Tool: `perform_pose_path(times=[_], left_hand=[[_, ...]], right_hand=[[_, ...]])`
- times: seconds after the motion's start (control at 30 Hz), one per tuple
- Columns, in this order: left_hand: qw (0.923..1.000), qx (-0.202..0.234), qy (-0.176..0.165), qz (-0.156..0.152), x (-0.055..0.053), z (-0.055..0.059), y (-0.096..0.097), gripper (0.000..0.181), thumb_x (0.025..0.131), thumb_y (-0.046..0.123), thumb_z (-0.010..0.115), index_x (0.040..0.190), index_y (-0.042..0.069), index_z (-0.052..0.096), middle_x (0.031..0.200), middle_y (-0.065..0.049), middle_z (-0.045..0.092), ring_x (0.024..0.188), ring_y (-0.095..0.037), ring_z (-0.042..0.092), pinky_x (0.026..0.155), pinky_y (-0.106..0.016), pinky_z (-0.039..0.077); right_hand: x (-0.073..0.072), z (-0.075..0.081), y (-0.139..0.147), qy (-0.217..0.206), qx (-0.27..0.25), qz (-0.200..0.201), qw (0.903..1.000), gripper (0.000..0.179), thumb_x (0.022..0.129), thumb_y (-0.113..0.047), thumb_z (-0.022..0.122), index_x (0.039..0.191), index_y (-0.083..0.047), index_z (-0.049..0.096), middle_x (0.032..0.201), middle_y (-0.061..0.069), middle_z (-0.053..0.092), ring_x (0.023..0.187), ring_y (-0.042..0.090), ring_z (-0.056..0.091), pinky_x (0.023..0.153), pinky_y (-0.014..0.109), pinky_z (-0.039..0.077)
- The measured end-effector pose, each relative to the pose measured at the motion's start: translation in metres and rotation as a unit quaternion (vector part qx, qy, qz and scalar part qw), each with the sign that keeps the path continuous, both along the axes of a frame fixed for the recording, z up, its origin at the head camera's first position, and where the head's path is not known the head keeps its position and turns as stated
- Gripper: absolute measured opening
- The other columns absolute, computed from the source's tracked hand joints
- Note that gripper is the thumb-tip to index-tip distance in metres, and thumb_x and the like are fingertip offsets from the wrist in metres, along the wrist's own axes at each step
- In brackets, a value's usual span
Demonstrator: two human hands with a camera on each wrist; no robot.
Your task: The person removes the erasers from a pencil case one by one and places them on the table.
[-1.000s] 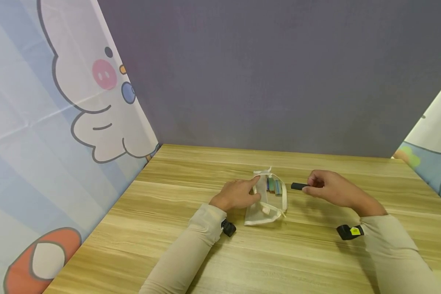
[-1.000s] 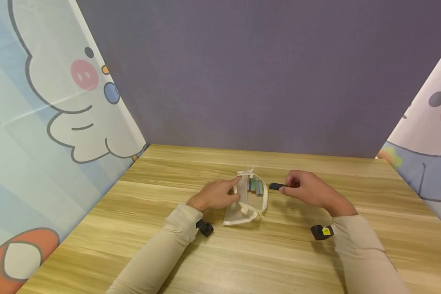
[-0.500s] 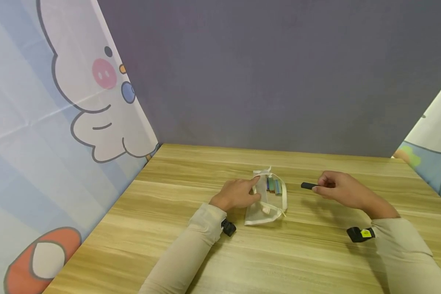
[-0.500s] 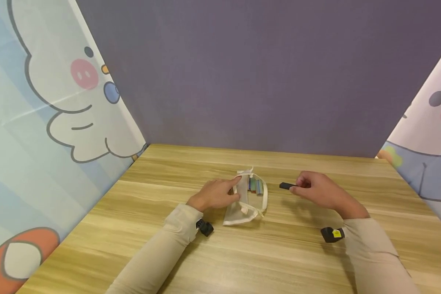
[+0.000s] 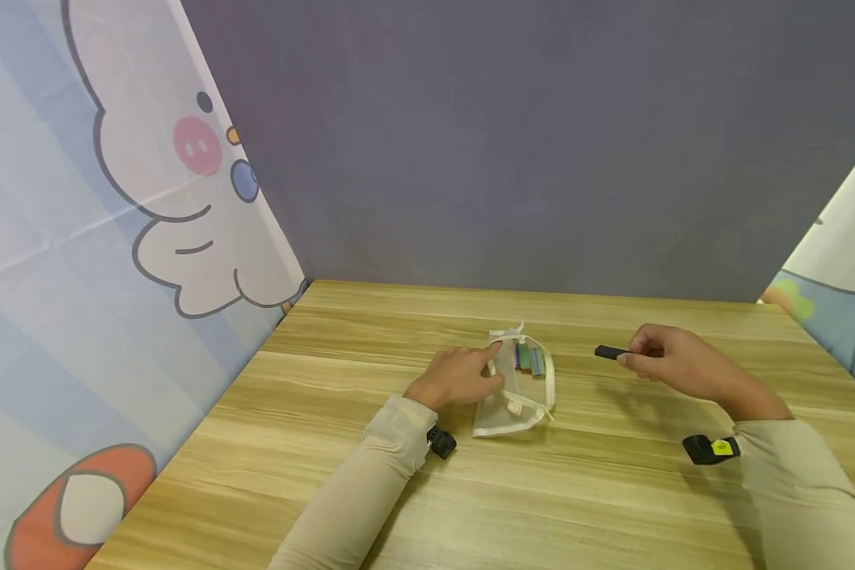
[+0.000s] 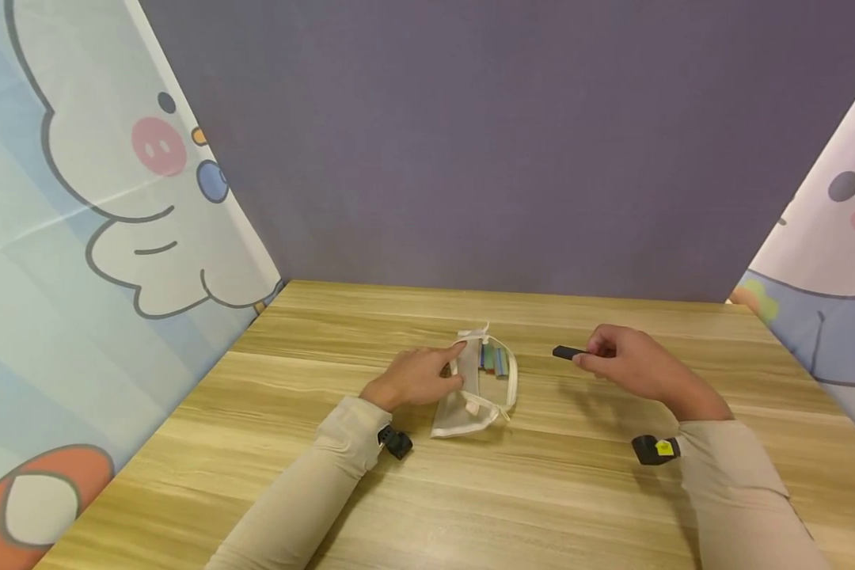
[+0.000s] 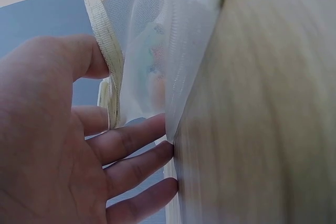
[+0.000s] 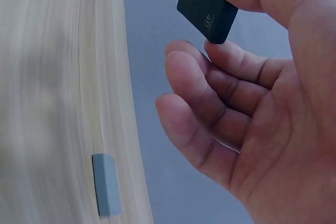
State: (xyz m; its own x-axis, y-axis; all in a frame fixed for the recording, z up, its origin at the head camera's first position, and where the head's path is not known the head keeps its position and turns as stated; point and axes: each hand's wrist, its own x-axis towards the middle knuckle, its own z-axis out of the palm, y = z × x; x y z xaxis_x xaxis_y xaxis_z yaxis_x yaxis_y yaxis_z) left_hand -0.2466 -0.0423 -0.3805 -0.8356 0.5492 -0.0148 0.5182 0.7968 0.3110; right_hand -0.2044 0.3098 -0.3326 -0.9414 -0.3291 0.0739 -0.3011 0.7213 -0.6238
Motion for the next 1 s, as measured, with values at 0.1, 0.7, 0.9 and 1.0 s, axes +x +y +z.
perform_pose_path(times=[0.1, 0.7, 0.9, 1.0], left_hand=[[1.0, -0.001, 0.003, 0.0, 0.0, 0.0, 0.0, 0.07, 0.096, 0.048, 0.043, 0.16, 0.025, 0.029, 0.048, 0.009, 0.04, 0.042, -0.008, 0.021, 0.041, -0.026, 0.018], [0.9998, 0.015, -0.013, -0.004, 0.0, 0.001, -0.002, 0.067, 0.097, 0.045, 0.046, 0.16, 0.026, 0.03, 0.064, 0.006, 0.05, 0.044, -0.01, 0.027, 0.045, -0.028, 0.024], [0.9998, 0.019, -0.003, -0.008, 0.0, 0.001, -0.002, 0.066, 0.098, 0.044, 0.047, 0.159, 0.024, 0.033, 0.123, 0.007, 0.065, 0.068, -0.012, 0.053, 0.062, -0.032, 0.043], [0.9997, 0.023, -0.006, -0.007, 0.0, 0.0, -0.002, 0.066, 0.098, 0.044, 0.048, 0.159, 0.023, 0.033, 0.142, 0.005, 0.056, 0.09, -0.014, 0.06, 0.08, -0.036, 0.048]], right_hand=[[-0.001, -0.001, 0.001, -0.002, 0.001, 0.002, 1.0, 0.025, 0.1, -0.032, 0.062, 0.094, -0.008, 0.058, 0.077, 0.004, 0.058, 0.062, 0.013, 0.047, 0.053, 0.031, 0.039], [-0.004, -0.013, 0.007, -0.023, -0.013, 0.002, 0.9996, 0.026, 0.099, -0.029, 0.064, 0.093, -0.005, 0.059, 0.077, 0.005, 0.06, 0.068, 0.013, 0.053, 0.059, 0.029, 0.045], [-0.006, -0.018, 0.008, -0.011, -0.017, 0.005, 0.9998, 0.022, 0.098, -0.024, 0.066, 0.091, -0.004, 0.06, 0.076, 0.004, 0.06, 0.068, 0.011, 0.055, 0.061, 0.027, 0.047], [-0.006, -0.019, 0.009, -0.011, -0.014, 0.002, 0.9998, 0.02, 0.099, -0.022, 0.065, 0.091, -0.004, 0.06, 0.076, 0.004, 0.06, 0.069, 0.01, 0.056, 0.061, 0.027, 0.048]])
